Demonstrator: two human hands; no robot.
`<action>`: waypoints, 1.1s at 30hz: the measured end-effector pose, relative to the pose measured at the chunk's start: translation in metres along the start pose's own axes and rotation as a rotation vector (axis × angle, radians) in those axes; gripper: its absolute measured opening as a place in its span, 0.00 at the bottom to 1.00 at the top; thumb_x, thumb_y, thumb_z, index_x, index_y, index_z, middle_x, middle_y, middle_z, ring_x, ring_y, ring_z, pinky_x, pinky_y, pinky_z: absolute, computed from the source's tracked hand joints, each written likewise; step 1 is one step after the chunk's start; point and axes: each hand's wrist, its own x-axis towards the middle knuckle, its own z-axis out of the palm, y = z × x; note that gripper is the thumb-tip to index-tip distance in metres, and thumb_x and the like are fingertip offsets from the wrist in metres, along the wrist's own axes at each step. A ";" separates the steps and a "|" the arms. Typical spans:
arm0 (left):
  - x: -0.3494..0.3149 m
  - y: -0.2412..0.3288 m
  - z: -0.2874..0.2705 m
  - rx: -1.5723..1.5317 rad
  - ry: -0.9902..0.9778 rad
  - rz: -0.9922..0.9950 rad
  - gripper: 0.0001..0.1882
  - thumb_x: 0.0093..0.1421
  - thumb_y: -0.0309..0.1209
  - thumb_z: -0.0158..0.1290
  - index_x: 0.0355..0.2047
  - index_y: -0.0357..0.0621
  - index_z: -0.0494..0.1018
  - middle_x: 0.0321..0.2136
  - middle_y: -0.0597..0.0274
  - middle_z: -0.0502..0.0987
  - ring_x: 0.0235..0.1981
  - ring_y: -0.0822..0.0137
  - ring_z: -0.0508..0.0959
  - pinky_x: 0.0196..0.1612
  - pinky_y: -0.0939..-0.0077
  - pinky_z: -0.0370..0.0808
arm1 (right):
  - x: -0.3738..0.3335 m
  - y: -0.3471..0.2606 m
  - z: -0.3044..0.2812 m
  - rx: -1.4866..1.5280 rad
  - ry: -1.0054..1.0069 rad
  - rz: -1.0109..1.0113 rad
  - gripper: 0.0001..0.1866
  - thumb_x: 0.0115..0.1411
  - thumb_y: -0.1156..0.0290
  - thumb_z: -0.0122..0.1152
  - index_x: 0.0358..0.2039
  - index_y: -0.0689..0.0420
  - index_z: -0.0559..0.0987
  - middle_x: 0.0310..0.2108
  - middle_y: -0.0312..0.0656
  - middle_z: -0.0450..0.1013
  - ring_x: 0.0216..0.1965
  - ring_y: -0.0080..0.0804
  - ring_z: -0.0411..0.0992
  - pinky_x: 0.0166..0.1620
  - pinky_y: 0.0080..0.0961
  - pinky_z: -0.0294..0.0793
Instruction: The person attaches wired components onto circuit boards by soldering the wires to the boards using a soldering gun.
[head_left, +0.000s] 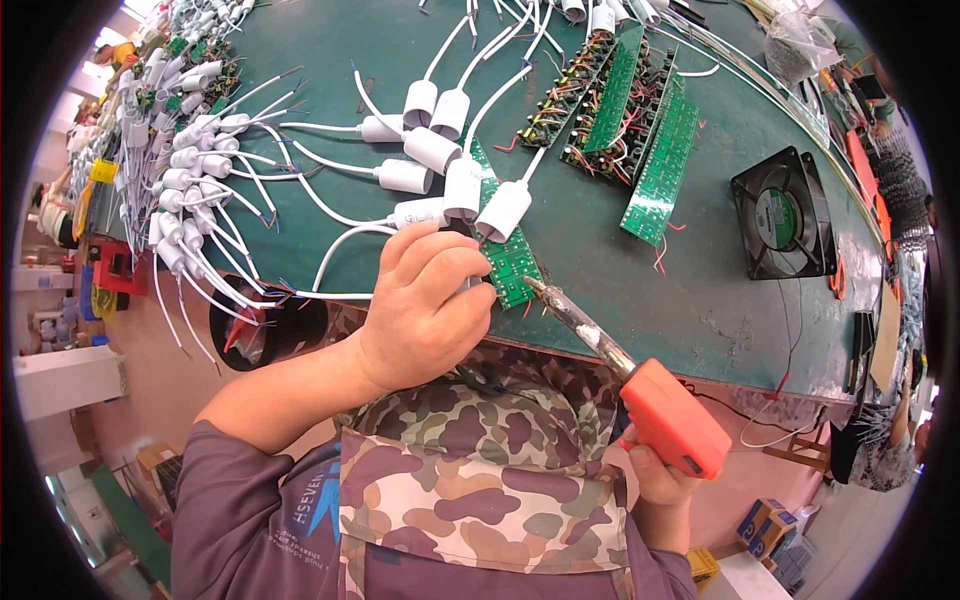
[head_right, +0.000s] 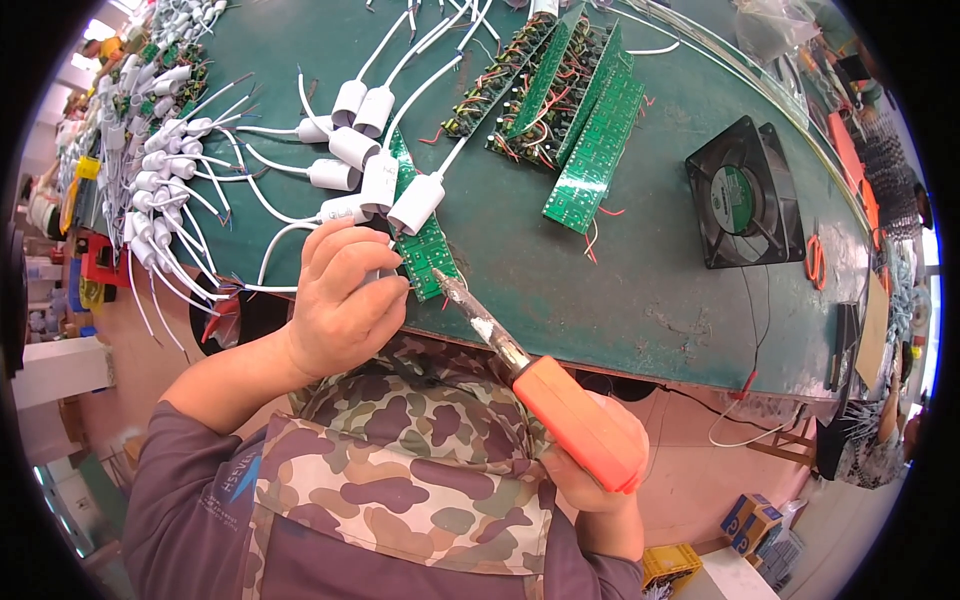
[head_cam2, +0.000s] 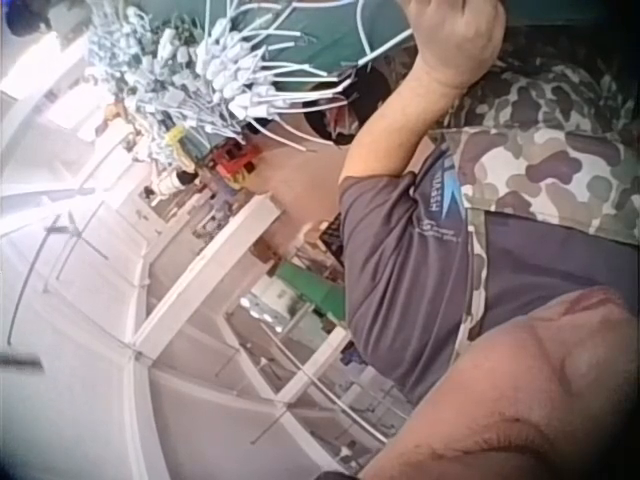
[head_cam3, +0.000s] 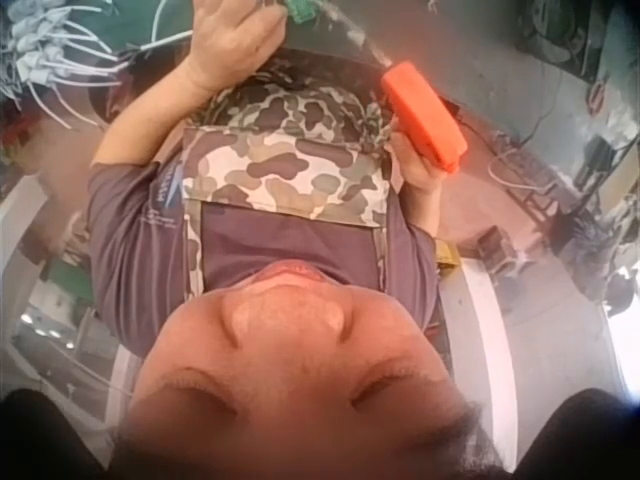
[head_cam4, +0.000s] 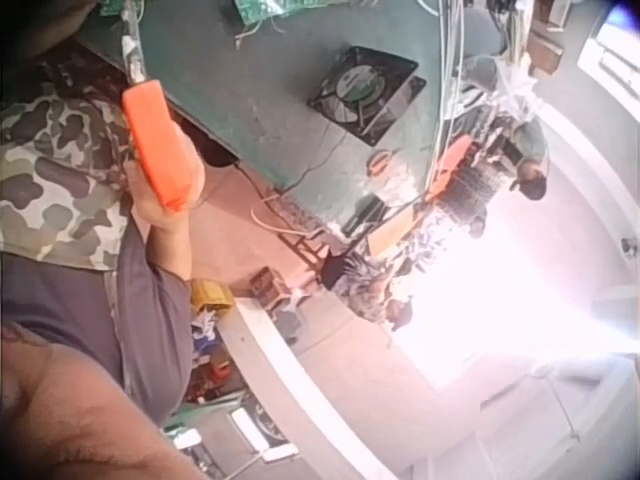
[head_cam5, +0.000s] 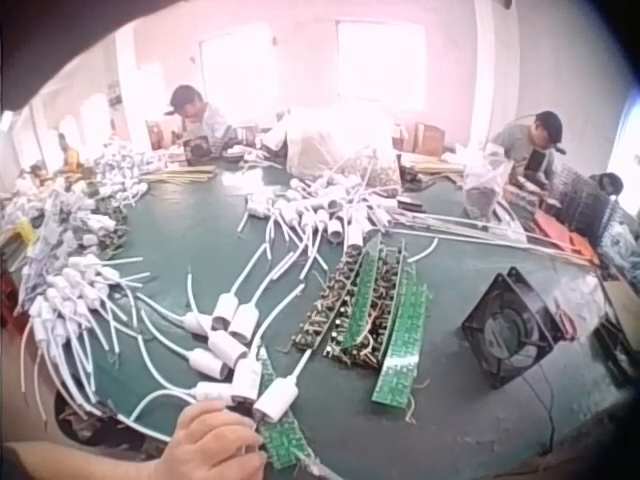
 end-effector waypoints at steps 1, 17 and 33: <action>-0.001 0.000 -0.001 -0.007 -0.012 -0.003 0.11 0.39 0.23 0.60 0.27 0.42 0.73 0.37 0.61 0.72 0.44 0.57 0.74 0.52 0.55 0.68 | -0.001 0.002 0.000 0.011 -0.006 -0.003 0.16 0.48 0.67 0.67 0.37 0.62 0.80 0.30 0.42 0.77 0.26 0.37 0.74 0.32 0.28 0.74; 0.000 -0.005 0.002 -0.123 -0.016 0.015 0.10 0.43 0.21 0.59 0.27 0.41 0.71 0.36 0.60 0.72 0.43 0.57 0.74 0.54 0.55 0.67 | -0.014 0.023 -0.010 -0.105 -0.092 -0.105 0.31 0.46 0.70 0.70 0.50 0.66 0.73 0.39 0.46 0.78 0.37 0.41 0.79 0.42 0.33 0.78; 0.005 0.002 0.003 0.008 -0.035 0.030 0.10 0.41 0.21 0.57 0.27 0.42 0.72 0.33 0.64 0.72 0.40 0.61 0.75 0.54 0.58 0.68 | -0.004 0.025 -0.007 -0.285 -0.136 -0.250 0.25 0.46 0.66 0.72 0.45 0.60 0.78 0.40 0.46 0.78 0.36 0.42 0.78 0.39 0.34 0.76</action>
